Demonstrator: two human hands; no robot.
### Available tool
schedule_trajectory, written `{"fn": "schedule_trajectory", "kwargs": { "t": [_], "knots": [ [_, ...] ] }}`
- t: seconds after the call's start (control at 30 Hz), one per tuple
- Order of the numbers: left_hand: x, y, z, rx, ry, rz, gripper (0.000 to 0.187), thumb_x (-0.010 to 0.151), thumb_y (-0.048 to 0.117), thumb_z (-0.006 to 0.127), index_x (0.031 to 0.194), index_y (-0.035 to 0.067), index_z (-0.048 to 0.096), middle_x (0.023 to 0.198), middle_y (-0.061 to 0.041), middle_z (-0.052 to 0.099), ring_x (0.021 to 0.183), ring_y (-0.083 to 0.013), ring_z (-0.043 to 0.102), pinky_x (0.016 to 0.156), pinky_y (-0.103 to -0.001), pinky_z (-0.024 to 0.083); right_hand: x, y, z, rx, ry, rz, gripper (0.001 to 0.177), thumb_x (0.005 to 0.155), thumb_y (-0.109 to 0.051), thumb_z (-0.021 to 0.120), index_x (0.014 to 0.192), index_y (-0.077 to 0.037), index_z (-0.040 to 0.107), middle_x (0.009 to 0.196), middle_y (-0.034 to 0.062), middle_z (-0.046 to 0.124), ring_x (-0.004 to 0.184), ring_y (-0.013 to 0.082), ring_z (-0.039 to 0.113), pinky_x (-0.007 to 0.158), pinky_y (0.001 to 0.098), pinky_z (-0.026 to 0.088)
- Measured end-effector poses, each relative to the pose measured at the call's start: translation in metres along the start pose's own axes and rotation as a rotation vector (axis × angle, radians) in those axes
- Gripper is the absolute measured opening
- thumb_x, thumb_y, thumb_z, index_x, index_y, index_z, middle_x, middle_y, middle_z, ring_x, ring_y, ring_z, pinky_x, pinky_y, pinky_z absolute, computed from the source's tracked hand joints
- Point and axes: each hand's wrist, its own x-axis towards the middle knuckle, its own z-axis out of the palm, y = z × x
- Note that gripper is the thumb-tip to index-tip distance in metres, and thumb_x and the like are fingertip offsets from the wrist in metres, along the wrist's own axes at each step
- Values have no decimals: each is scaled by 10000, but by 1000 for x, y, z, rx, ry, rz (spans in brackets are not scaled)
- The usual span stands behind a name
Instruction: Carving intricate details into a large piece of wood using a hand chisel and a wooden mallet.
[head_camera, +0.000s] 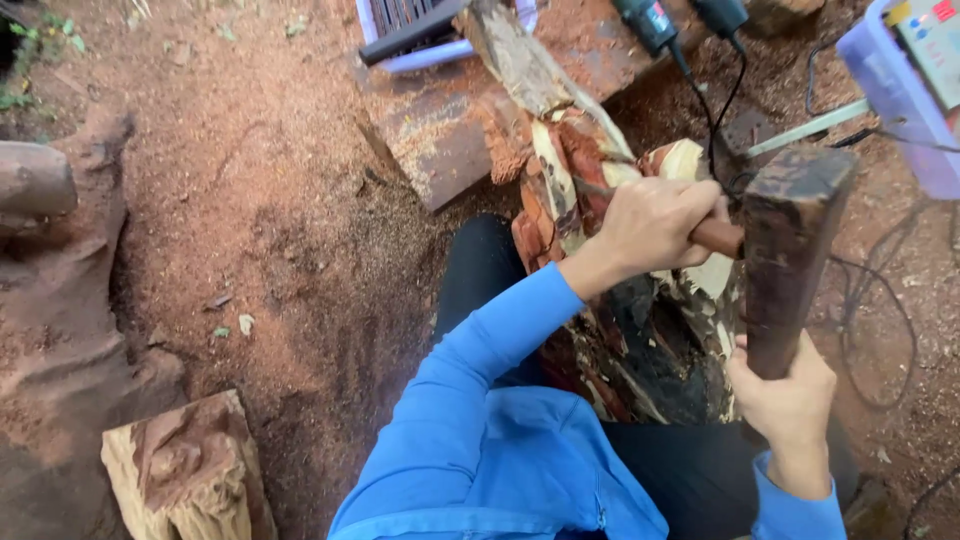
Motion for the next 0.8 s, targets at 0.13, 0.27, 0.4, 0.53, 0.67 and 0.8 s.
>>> {"fn": "schedule_trajectory", "kwargs": {
  "t": [0.13,0.27,0.4,0.53,0.67,0.8],
  "knots": [
    [5,1,-1,7,35,-12,186,690,155,728,788,150,571,668,21,619,536,-184,549,539,-339,419,-3,-15,-5,82,28,147,255,914,79,689,1167,91,671,949,146,668,736,216,602,706,318,492],
    [3,-5,8,41,15,-35,237,670,205,750,800,169,556,643,44,604,539,-171,553,523,-346,400,5,0,-6,-175,-100,175,255,862,-21,736,1113,24,737,922,141,736,751,242,659,704,344,511],
    [-8,-38,29,101,130,-30,244,761,186,701,677,153,474,496,43,473,403,-126,444,438,-322,328,-1,15,-2,-190,-53,153,501,816,-23,765,1289,123,684,933,233,716,714,313,633,634,388,507],
    [-11,16,18,108,-378,-124,80,767,249,759,782,235,681,530,79,595,424,-65,524,384,-253,338,-24,17,1,224,-15,326,211,894,82,662,1099,59,617,916,138,660,588,169,548,558,275,439],
    [-69,59,41,-173,-158,142,298,723,178,781,946,113,594,737,-7,613,622,-186,626,550,-356,482,-73,60,-1,364,66,380,324,898,76,710,1165,44,531,890,110,597,639,151,546,573,256,457],
    [-41,72,18,-78,-12,259,311,1013,190,577,721,83,560,656,-33,556,559,-172,521,537,-312,427,-87,33,-11,525,114,452,200,901,98,615,1087,57,553,902,126,610,630,141,526,566,242,471]
  ]
}}
